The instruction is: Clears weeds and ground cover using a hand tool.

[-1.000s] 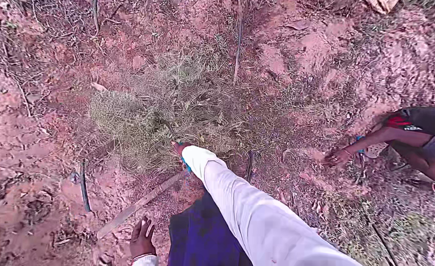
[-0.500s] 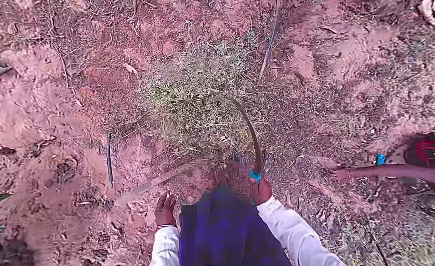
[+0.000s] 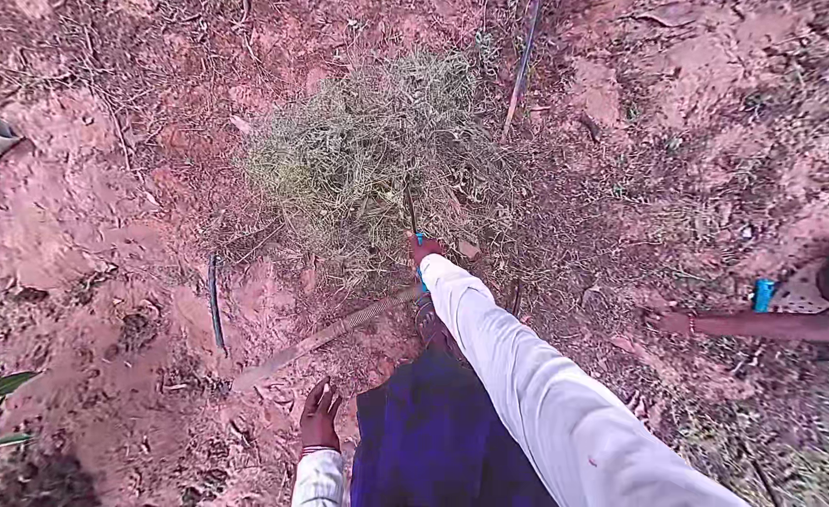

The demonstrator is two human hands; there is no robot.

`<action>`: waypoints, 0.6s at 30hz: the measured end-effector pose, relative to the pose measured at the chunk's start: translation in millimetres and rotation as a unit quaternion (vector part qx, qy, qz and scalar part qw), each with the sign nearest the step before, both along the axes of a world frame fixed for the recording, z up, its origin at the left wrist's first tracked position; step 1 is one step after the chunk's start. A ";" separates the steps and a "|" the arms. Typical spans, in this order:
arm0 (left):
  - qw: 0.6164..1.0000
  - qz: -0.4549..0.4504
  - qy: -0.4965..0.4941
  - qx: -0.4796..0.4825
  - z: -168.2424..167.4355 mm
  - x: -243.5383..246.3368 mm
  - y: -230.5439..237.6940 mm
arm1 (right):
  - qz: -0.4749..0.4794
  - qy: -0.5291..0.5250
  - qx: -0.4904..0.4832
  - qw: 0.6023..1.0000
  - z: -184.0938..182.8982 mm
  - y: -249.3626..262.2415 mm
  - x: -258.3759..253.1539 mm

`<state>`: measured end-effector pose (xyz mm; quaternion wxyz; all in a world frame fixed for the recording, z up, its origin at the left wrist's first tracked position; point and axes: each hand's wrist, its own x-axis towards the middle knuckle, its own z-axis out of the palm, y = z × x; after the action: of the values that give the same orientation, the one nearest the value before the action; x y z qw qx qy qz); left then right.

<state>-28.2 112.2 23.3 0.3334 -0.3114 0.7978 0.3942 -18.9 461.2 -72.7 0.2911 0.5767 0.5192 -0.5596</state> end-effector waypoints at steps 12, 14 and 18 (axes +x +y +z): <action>0.998 -0.041 -0.057 -0.005 20.8 -9.5 1.4 | 0.040 -0.009 0.121 0.992 130.5 3.2 112.5; 0.995 -0.091 -0.042 0.010 26.8 -22.5 17.2 | -0.055 -0.044 0.202 0.977 141.7 -47.2 167.2; 0.980 -0.196 -0.005 0.020 24.1 -40.0 22.6 | -0.264 -0.237 0.138 0.925 77.9 -56.7 256.1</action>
<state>-68.1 134.7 47.5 0.4146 -0.1441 0.8336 0.3353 237.3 404.5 5.2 0.1655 0.8429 0.3362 -0.3862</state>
